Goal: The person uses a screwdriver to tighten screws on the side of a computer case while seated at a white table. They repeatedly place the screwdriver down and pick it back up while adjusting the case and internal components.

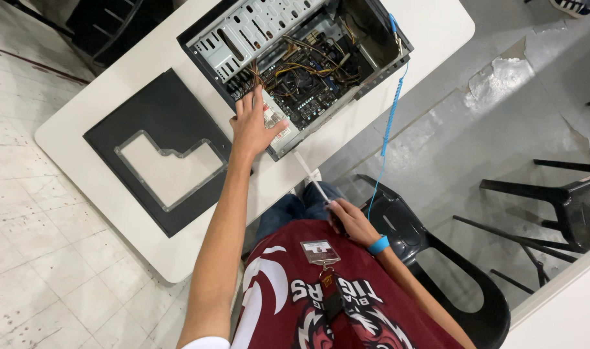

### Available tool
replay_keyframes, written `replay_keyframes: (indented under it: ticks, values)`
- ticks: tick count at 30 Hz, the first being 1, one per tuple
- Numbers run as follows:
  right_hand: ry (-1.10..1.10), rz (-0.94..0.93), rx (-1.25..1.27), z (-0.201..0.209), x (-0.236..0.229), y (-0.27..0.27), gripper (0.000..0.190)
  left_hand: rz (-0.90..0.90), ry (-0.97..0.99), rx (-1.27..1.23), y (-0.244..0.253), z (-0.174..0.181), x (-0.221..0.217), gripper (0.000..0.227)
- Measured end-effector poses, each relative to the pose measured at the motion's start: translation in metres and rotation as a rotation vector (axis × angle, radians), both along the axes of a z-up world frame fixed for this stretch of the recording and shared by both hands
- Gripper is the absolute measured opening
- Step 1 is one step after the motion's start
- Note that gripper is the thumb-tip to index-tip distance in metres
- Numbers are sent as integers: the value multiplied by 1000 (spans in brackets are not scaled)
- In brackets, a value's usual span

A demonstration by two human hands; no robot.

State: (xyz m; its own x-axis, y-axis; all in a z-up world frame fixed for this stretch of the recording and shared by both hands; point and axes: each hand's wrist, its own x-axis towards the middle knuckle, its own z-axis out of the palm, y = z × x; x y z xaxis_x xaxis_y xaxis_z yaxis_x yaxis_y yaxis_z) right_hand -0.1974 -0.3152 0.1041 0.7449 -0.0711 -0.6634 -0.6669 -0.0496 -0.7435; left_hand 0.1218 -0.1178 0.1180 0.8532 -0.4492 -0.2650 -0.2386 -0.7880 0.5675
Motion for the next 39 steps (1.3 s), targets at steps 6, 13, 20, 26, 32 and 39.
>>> replay_keyframes:
  ticks: [6,13,20,26,32,39]
  values:
    - [-22,-56,-142,3,-5,-1,39,15,-5,-24,0,3,-1,111]
    - [-10,-169,-309,15,0,-17,35,244,-476,-370,-11,33,-72,17]
    - [-26,-107,-387,29,-3,-8,36,462,657,-600,-59,-17,-147,46]
    - [-35,-99,-407,40,2,-12,36,554,751,-840,-66,-24,-140,31]
    - [-38,-113,-407,43,3,-13,34,557,739,-872,-75,-27,-143,26]
    - [-26,-113,-395,46,0,-16,34,559,741,-863,-75,-24,-145,31]
